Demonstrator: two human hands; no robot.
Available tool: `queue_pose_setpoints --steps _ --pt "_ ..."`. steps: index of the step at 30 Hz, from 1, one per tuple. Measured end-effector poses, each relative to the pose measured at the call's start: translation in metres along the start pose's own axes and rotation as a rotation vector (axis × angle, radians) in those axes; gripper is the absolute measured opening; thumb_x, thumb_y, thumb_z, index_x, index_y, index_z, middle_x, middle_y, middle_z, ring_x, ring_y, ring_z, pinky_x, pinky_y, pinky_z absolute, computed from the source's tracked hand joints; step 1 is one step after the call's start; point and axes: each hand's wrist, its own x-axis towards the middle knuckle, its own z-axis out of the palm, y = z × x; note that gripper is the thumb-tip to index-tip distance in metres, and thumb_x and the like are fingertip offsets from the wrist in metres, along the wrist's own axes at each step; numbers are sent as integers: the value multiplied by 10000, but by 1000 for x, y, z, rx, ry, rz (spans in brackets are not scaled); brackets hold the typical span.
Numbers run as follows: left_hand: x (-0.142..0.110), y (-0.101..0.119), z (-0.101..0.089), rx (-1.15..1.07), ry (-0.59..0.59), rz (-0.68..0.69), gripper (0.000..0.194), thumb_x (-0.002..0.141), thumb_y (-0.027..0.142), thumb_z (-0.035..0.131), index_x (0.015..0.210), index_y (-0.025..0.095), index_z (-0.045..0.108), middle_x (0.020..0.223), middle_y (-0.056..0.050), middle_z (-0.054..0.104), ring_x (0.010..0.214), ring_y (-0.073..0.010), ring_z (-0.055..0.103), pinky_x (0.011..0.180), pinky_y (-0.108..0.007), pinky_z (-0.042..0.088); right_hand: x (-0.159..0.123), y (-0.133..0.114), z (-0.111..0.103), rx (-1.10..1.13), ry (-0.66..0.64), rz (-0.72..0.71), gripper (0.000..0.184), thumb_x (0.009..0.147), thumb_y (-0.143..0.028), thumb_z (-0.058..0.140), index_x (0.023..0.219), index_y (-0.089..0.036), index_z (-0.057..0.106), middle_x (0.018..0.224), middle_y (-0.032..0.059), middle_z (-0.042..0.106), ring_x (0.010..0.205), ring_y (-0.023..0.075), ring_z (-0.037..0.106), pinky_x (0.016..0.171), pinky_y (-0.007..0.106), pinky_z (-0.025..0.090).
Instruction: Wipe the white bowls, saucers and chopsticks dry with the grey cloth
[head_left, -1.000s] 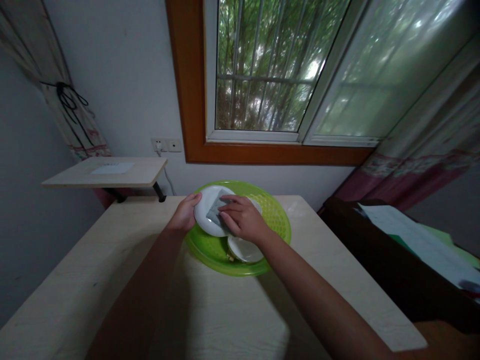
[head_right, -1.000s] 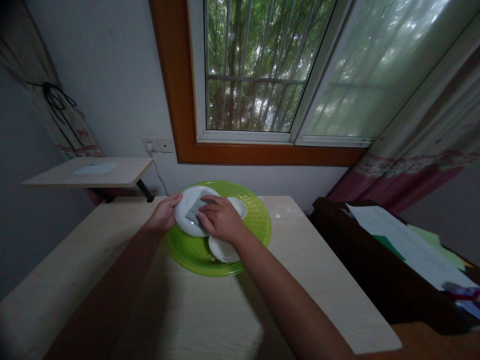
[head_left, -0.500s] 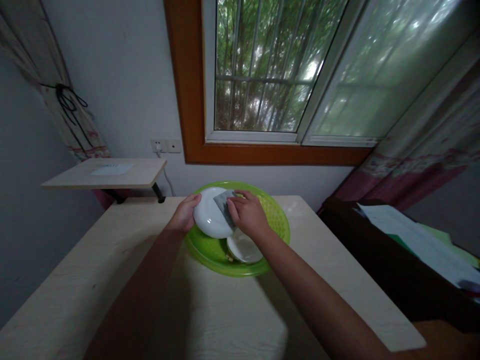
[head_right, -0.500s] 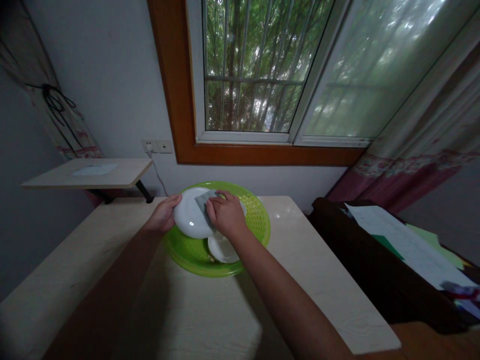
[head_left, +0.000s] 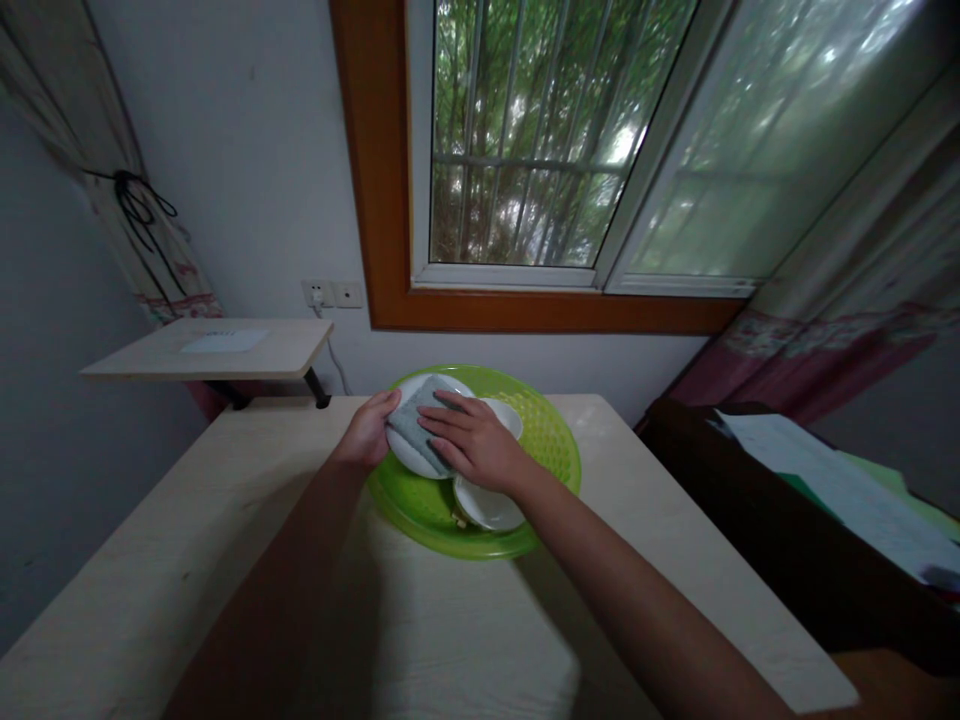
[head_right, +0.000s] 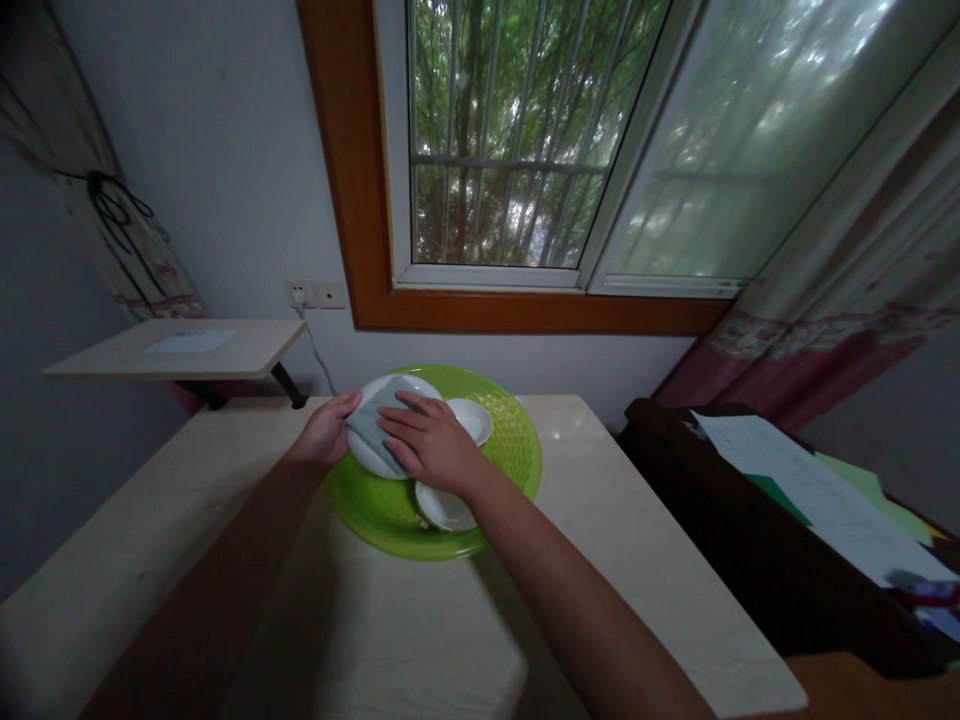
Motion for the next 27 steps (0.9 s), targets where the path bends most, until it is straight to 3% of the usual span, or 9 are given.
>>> queue_pose_setpoints --steps 5,9,12,15,21,27 --pt "2 -3 -1 -10 50 39 127 767 150 751 864 105 684 791 -52 713 696 -151 655 723 -269 527 2 3 4 -143 23 185 400 1041 -367 476 1384 -224 625 1436 60 613 1422 300 432 1127 515 366" --pt "2 -3 -1 43 55 23 215 790 238 761 940 95 704 860 -104 745 801 -225 701 791 -339 551 2 8 3 -247 80 346 344 1042 -324 466 1116 -179 769 1146 102 760 1221 290 578 1040 463 413" --pt "2 -3 -3 54 63 21 228 793 251 759 955 98 709 872 -110 752 836 -248 712 814 -361 555 2 9 0 -291 68 348 397 1037 -309 466 854 -157 784 852 115 763 939 250 644 902 411 453" --pt "3 -3 -5 53 79 39 222 801 247 750 957 95 710 869 -109 752 845 -247 712 816 -355 552 0 8 -1 -253 66 237 420 1029 -293 466 755 -155 753 751 106 727 786 219 627 805 385 459" --pt "5 -4 -6 46 52 27 234 783 256 767 936 92 699 827 -93 738 748 -221 696 721 -326 547 -3 5 1 37 87 -30 286 1012 -258 499 956 -193 772 975 69 773 1047 232 664 926 403 484" --pt "5 -4 -6 26 -1 3 175 769 215 769 870 104 679 772 -50 701 644 -154 635 627 -267 512 1 1 1 31 5 -6 342 1026 -335 505 1317 -259 668 1362 36 669 1368 254 500 1105 486 414"
